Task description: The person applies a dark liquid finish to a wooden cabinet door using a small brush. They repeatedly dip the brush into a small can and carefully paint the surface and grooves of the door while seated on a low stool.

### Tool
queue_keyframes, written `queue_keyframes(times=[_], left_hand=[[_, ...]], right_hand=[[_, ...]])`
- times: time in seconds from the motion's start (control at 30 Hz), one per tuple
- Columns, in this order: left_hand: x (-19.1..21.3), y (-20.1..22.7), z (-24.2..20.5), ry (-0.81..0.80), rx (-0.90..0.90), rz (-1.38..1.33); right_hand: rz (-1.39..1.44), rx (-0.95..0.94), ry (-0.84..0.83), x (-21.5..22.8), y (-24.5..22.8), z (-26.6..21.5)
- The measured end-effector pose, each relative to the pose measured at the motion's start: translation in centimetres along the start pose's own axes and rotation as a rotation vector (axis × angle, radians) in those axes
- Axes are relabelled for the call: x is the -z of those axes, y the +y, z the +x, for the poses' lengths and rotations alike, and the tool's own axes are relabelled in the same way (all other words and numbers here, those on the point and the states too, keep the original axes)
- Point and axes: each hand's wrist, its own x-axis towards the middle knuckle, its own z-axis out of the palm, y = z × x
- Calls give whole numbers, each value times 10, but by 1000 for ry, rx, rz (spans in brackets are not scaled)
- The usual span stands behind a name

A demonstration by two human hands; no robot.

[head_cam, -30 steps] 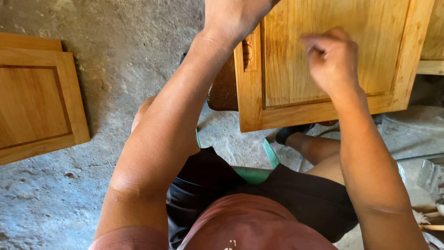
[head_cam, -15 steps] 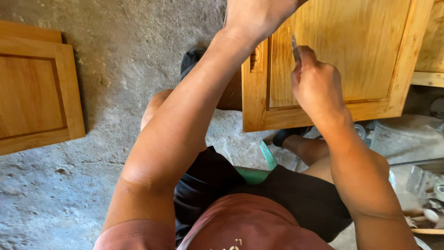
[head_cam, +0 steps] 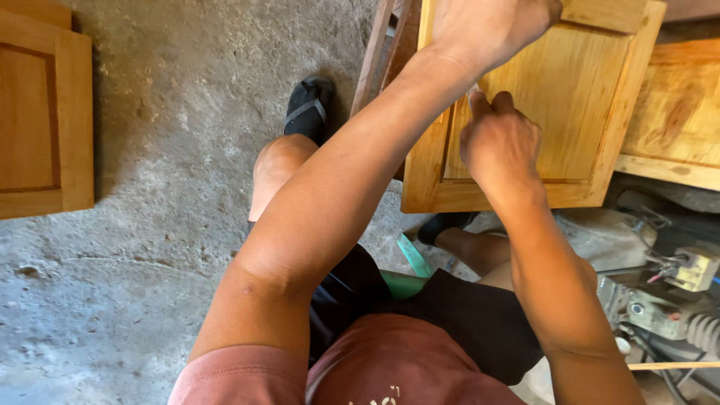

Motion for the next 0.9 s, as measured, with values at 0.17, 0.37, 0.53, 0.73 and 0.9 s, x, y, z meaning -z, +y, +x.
queue_keyframes(times=[0.17,0.37,0.53,0.73,0.9], left_hand=[[6,2,-2,-67,40,-51],[5,5,-1,-24,-18,-72],[3,6,-1,-44,3,-71],[5,10,-1,-52,-3,-58],[8,11,0,-73,-32,-33]], right_hand=[[-190,-9,-147,-20,-8,14],[-250,-31,-308,-18,-26,13],[-199,-34,-273,-13,-28,14],[-136,-46,-212,-15,-32,28],[-267,7,-419,17,-26,9]])
